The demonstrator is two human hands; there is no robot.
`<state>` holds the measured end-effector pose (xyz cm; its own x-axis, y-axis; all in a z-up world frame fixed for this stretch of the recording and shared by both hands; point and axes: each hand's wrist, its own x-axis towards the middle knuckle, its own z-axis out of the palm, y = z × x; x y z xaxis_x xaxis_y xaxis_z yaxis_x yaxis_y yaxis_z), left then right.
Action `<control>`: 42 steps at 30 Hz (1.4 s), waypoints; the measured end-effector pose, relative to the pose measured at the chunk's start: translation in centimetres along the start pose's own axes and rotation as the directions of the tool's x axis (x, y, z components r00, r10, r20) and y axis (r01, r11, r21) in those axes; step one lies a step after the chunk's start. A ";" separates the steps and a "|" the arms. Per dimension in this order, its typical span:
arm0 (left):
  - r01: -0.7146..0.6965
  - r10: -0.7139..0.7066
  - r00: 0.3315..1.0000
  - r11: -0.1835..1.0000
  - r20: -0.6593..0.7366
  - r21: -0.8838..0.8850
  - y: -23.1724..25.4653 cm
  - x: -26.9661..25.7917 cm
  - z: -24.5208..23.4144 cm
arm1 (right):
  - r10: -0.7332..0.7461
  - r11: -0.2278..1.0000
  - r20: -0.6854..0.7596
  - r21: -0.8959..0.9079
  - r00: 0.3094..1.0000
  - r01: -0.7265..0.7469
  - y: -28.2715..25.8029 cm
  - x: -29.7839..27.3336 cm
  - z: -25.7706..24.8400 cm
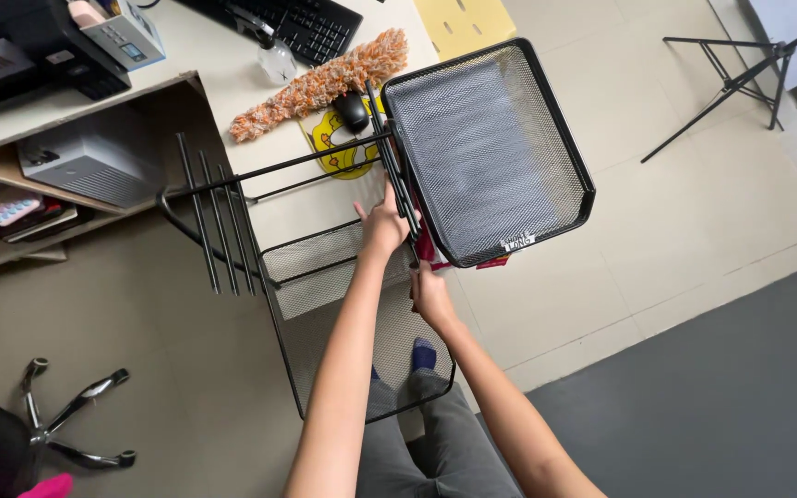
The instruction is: The person assembles a black wire mesh basket, then retrieves a basket containing a calculator and papers from under a desk. They place the calculator and papers on the desk, then add reams of photo paper and a black plastic bag into the wire basket.
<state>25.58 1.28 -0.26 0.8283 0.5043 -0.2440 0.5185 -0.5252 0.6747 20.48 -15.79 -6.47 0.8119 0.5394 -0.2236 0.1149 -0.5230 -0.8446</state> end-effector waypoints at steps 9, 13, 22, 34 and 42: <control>-0.084 0.079 0.996 0.990 -0.043 -0.113 -1.3 1.0 0.7 | -0.104 0.994 -0.061 0.012 0.993 0.105 -0.2 -0.8 -0.2; -0.092 0.092 0.992 0.996 -0.086 0.010 -0.2 0.2 -0.4 | -0.024 0.997 -0.013 0.074 1.000 0.025 -1.9 -1.9 -0.9; -0.042 0.033 0.993 0.996 -0.112 -0.077 -1.8 1.5 0.9 | 0.076 0.987 -0.087 0.145 0.993 -0.063 5.8 -7.9 2.6; -0.126 0.108 0.990 0.968 -0.092 -0.215 -2.5 -2.7 -0.3 | 0.060 0.995 0.026 0.076 0.998 -0.062 2.9 -8.6 -2.5; -0.310 0.300 0.798 0.948 -0.523 0.071 -7.1 -15.4 -3.1 | -0.070 0.998 0.003 0.008 0.998 0.070 1.2 -8.4 -4.0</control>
<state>8.52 -0.59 0.89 0.7051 0.6037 0.3722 0.2502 -0.7028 0.6660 16.06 -23.57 -3.63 0.7999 0.5768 -0.1657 0.1664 -0.4784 -0.8622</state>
